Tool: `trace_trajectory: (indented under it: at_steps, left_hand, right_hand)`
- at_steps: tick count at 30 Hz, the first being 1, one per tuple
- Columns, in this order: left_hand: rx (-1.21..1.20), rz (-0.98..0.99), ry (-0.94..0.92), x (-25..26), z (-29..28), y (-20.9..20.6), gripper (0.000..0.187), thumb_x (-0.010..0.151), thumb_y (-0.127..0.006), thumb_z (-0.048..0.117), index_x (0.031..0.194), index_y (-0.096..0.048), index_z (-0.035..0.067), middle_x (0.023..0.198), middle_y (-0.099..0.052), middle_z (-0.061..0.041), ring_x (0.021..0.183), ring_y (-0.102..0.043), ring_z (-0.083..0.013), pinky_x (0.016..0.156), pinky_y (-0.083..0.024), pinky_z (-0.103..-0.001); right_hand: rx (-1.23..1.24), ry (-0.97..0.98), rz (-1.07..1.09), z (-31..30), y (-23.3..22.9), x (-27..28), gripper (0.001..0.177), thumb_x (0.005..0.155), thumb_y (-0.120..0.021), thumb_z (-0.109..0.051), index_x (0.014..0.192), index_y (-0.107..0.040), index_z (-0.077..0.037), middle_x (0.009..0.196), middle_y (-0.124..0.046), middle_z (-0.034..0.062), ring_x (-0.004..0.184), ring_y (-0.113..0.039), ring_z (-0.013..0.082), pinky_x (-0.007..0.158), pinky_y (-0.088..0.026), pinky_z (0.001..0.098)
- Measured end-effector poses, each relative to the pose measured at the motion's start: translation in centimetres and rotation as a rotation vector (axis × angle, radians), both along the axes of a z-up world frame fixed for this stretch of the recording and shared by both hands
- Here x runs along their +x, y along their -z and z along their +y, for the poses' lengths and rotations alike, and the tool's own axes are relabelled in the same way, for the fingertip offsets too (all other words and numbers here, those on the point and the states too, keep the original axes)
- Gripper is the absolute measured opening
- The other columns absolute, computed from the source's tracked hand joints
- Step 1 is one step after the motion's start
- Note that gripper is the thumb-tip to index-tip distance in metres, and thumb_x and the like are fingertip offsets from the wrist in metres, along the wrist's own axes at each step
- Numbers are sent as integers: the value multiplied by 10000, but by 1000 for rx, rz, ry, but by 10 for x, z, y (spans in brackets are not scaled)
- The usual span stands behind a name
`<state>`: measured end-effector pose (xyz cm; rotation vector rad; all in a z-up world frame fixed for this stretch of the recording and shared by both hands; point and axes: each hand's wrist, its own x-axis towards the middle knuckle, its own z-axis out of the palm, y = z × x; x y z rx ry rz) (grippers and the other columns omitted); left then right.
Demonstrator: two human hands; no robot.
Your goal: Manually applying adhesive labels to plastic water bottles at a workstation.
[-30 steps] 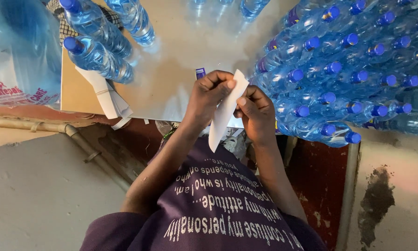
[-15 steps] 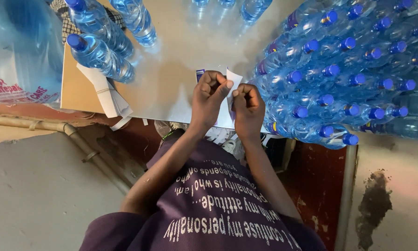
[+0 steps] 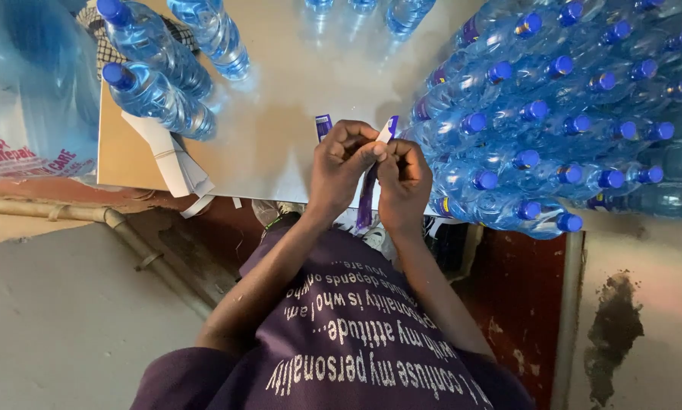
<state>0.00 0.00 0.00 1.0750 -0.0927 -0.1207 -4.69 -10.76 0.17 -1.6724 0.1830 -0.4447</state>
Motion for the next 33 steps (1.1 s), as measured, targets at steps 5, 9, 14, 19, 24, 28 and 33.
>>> trace_trajectory:
  at_steps: [5, 9, 14, 19, 24, 28, 33]
  left_hand:
    - [72, -45, -48, 6, 9, 12, 157, 1104, -753, 169, 1051, -690, 36, 800, -569, -22, 796, -501, -80, 703, -420, -269]
    - [140, -24, -127, 10, 13, 27, 176, 1146, -684, 210, 1059, -641, 63, 811, -547, -22, 773, -522, -115, 728, -441, -292]
    - [402, -5, -201, 20, 33, 90, 193, 1154, -620, 231, 1027, -576, 92, 783, -648, -110, 726, -754, -236, 733, -565, -369]
    - [1195, -379, 13, -19, 40, 203, 281, 1051, -734, 244, 803, -743, 112, 674, -695, -171, 621, -719, -453, 561, -524, -563]
    - [1391, -525, 686, -51, 28, 190, 263, 1098, -637, 313, 1298, -680, 147, 972, -810, -133, 807, -832, -367, 661, -666, -496]
    - [1357, -536, 891, -37, 9, 143, 477, 1085, -610, 554, 1153, -734, 99, 987, -811, -179, 862, -825, -433, 714, -666, -588]
    - [790, -276, 560, 7, 9, 49, 435, 1052, -739, 494, 1303, -727, 139, 1145, -791, -124, 1094, -758, -367, 937, -585, -553]
  right_hand:
    - [41, 15, -2, 0, 18, -5, 114, 1152, -637, -140, 1055, -634, -80, 786, -468, -40, 793, -557, 56, 716, -459, 310]
    - [153, 77, 12, -7, 21, -10, 92, 1093, -652, -126, 1023, -625, -72, 765, -538, 12, 763, -635, 103, 742, -525, 300]
    - [399, 201, 0, -18, -39, -13, 70, 1029, -615, -79, 1009, -588, -140, 712, -546, -17, 672, -635, 78, 730, -588, 279]
    - [436, 300, -151, -95, -27, -39, 80, 1066, -692, -196, 1090, -648, -134, 792, -653, 26, 647, -728, 175, 658, -675, 327]
    - [327, 402, -153, -118, -41, -51, 89, 1056, -727, -183, 1068, -655, -133, 750, -655, 93, 637, -749, 233, 602, -703, 372]
    - [95, 400, 69, -99, -50, -49, 42, 967, -640, -71, 993, -622, -98, 610, -551, 47, 614, -637, 116, 646, -621, 295]
    - [-61, 57, 162, -107, -26, -70, 81, 1011, -715, -83, 1051, -697, -14, 663, -588, 94, 722, -700, 180, 681, -550, 301]
